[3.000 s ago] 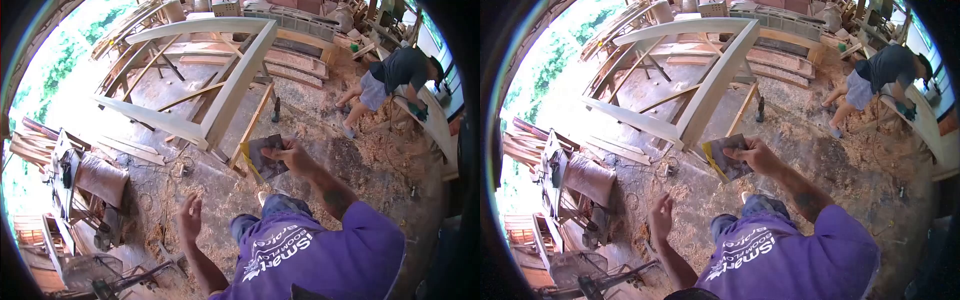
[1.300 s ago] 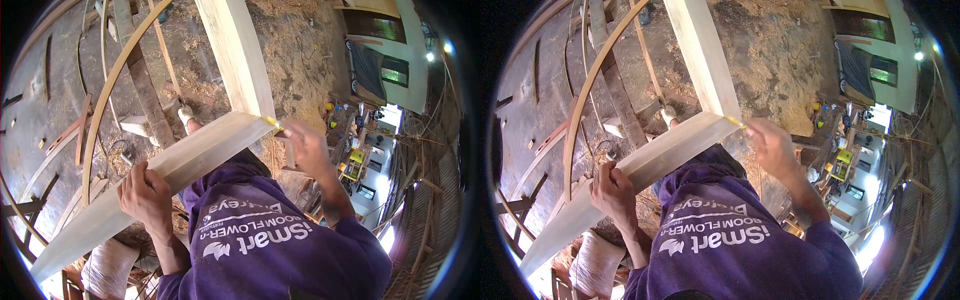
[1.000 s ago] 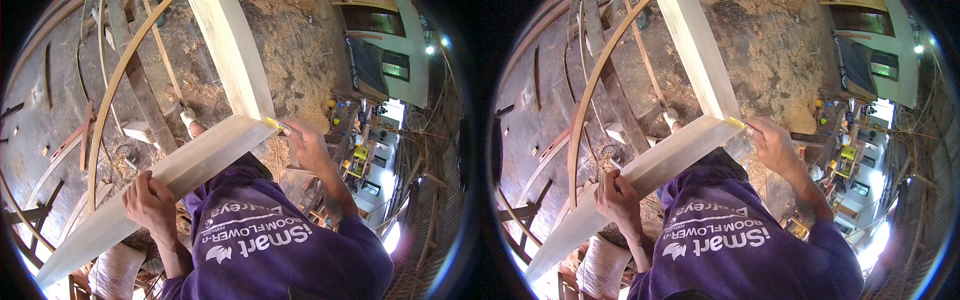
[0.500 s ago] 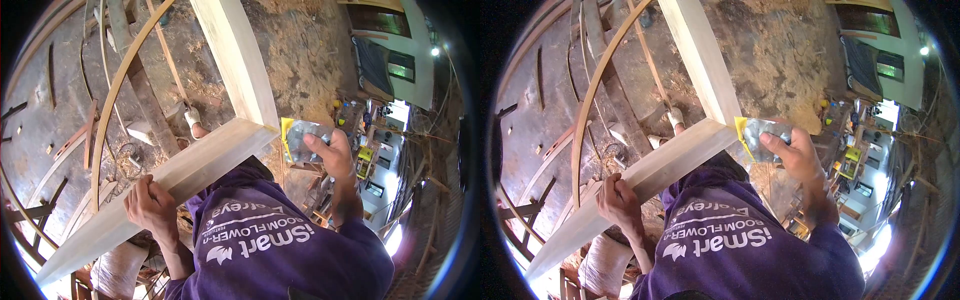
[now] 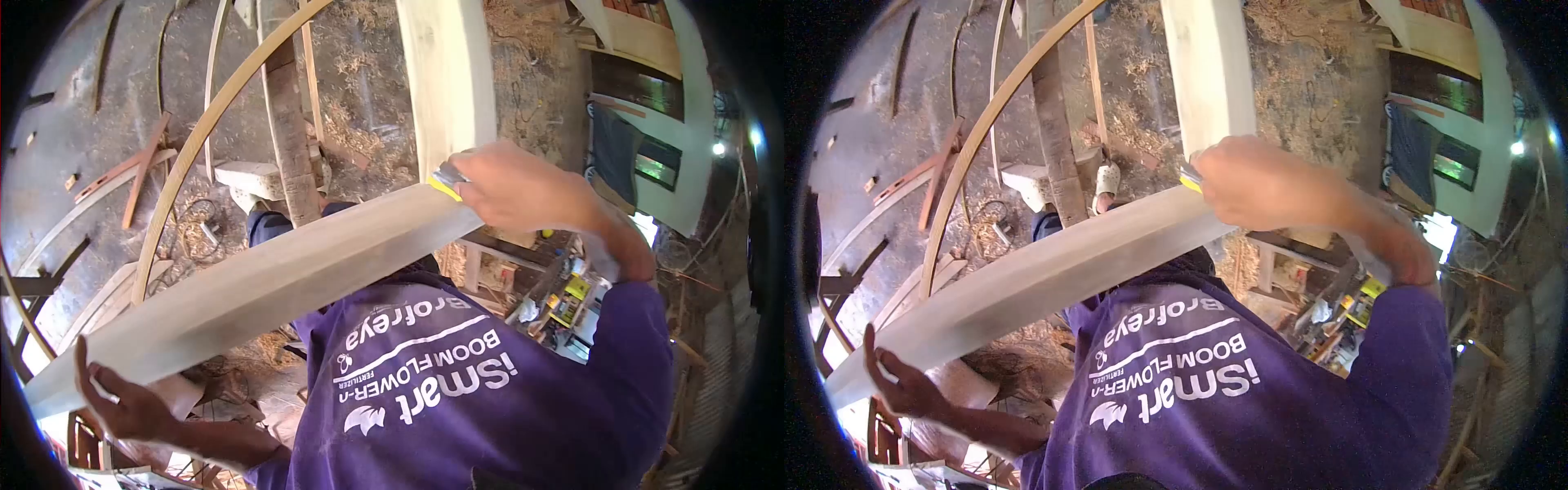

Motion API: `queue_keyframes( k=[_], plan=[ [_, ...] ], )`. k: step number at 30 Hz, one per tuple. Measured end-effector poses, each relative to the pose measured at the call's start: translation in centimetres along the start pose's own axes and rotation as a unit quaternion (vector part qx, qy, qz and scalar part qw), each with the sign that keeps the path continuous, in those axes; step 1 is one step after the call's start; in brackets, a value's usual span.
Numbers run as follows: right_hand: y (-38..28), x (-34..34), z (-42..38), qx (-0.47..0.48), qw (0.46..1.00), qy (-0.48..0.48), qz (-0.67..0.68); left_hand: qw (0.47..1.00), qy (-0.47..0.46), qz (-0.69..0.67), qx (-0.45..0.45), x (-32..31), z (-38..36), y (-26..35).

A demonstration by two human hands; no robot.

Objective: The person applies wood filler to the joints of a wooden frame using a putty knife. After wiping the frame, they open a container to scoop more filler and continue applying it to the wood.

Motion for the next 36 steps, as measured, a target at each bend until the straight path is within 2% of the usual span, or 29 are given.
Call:
queue_keyframes(
  k=[2, 4, 5, 7, 9, 10, 11, 17, 19, 25, 27, 31, 33, 35, 36],
  plan=[
    [-1.1, -0.8, 2.9, -0.074, 0.982, -0.144, -0.098, 0.999, -0.012, 0.030, -0.015, -1.5, 2.3, -2.1],
    [-0.7, -1.5, 5.4, -0.106, 0.974, -0.164, -0.118, 0.993, -0.090, 0.058, -0.055, -3.7, 2.8, -2.2],
    [-0.4, -1.8, 6.4, -0.123, 0.969, -0.167, -0.131, 0.979, -0.190, 0.061, -0.047, -4.1, 2.4, -3.2],
    [-0.4, -2.2, 7.7, -0.160, 0.952, -0.204, -0.161, 0.962, -0.231, -0.054, 0.137, -2.8, 2.2, -0.1],
    [-0.1, -2.6, 8.6, -0.194, 0.936, -0.230, -0.186, 0.964, -0.242, -0.056, 0.099, -2.5, 1.6, -1.2],
    [0.2, -2.9, 8.4, -0.205, 0.932, -0.236, -0.182, 0.990, -0.139, 0.016, -0.008, -3.2, 3.1, 1.3],
    [0.6, -3.2, 8.2, -0.215, 0.929, -0.242, -0.179, 0.985, -0.164, 0.027, -0.035, -3.2, 3.4, 1.1],
    [1.3, -5.1, 7.6, -0.245, 0.920, -0.225, -0.207, 0.968, -0.241, -0.025, -0.059, -2.4, 5.0, 1.3],
    [1.6, -5.9, 7.6, -0.241, 0.922, -0.212, -0.216, 0.938, -0.335, -0.025, -0.086, -2.1, 5.7, 1.1],
    [1.2, -7.8, 8.1, -0.175, 0.922, -0.221, -0.266, 0.934, -0.346, -0.043, -0.072, -2.3, 5.7, 0.8],
    [1.0, -8.3, 8.1, -0.177, 0.936, -0.163, -0.256, 0.926, -0.372, -0.040, -0.059, -2.3, 6.0, 0.8],
    [1.3, -8.3, 8.2, -0.158, 0.947, -0.148, -0.237, 0.934, -0.342, -0.064, -0.084, -2.6, 5.9, 0.4],
    [1.8, -6.7, 9.4, -0.257, 0.914, -0.242, -0.199, 0.937, -0.331, -0.074, -0.082, -2.8, 5.5, 0.2],
    [4.6, -3.3, 10.0, -0.315, 0.931, -0.163, -0.082, 0.939, -0.322, -0.088, -0.083, -2.9, 5.8, 0.0],
    [2.4, -2.0, 10.7, -0.314, 0.934, -0.139, -0.098, 0.940, -0.317, -0.084, -0.091, -2.8, 5.9, 0.2]
  ],
)
Point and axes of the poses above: each hand's wrist, its own z-axis towards the middle knuckle, its own x-axis out of the back of the hand, y = z × x, the point moved 2 cm from there along z, towards the middle knuckle, and after that the axes turned 15 degrees about z, right-handed, at the moved point
